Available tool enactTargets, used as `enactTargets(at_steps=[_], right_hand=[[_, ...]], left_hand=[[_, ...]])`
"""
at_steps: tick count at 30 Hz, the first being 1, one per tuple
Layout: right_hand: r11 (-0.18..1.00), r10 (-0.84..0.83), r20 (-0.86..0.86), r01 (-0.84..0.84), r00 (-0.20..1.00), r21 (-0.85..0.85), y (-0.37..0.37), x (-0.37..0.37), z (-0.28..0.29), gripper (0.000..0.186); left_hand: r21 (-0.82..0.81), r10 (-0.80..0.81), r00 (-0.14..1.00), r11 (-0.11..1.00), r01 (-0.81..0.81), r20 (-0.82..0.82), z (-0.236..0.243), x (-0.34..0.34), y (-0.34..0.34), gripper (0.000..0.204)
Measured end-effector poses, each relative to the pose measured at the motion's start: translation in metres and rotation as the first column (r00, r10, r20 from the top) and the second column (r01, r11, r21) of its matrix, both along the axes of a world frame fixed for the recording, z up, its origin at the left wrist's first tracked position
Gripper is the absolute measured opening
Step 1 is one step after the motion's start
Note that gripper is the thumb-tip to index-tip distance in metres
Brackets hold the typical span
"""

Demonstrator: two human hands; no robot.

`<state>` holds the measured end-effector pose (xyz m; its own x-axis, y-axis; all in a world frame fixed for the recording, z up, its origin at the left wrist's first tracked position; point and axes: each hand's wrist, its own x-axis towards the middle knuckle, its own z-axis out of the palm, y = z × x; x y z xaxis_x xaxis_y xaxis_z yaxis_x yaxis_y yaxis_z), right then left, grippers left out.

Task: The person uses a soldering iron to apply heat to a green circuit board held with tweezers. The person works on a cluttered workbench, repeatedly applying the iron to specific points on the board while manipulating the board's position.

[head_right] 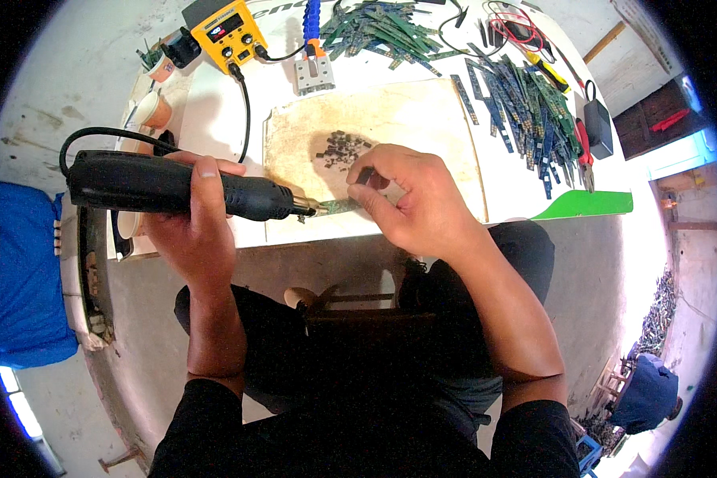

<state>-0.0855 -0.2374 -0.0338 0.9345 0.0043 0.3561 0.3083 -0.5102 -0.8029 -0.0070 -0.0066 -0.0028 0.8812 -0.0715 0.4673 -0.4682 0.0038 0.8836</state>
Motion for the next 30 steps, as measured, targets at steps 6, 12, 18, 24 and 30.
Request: enactTargets(at_steps=[6,12,18,24,30], right_hand=[[1.0,0.007,-0.004,-0.007,1.0,0.019,0.0005,0.0012,-0.0034,0.005],[0.999,0.021,0.045,-0.022,0.999,0.023,0.003,0.003,-0.009,0.013],[0.999,0.019,0.048,-0.02,0.999,0.03,0.0032,0.0033,-0.0083,0.013],[1.0,0.001,0.0,-0.001,1.0,0.03,0.005,0.0016,-0.0034,0.007],[0.999,0.031,0.053,-0.032,0.998,0.017,0.0037,0.0045,-0.0097,0.011]], left_hand=[[-0.013,0.026,1.0,1.0,-0.025,0.014,-0.0004,0.0035,0.0031,0.007],[-0.06,0.031,0.999,0.998,-0.034,-0.04,0.0011,0.0027,0.0008,0.005],[-0.086,0.018,0.999,0.996,-0.022,-0.046,-0.0021,0.0047,-0.0026,0.006],[0.005,0.01,1.0,1.0,-0.01,-0.016,-0.003,0.0031,-0.0007,0.007],[-0.037,0.022,1.0,0.999,-0.021,0.007,0.003,0.0035,0.0018,0.006]])
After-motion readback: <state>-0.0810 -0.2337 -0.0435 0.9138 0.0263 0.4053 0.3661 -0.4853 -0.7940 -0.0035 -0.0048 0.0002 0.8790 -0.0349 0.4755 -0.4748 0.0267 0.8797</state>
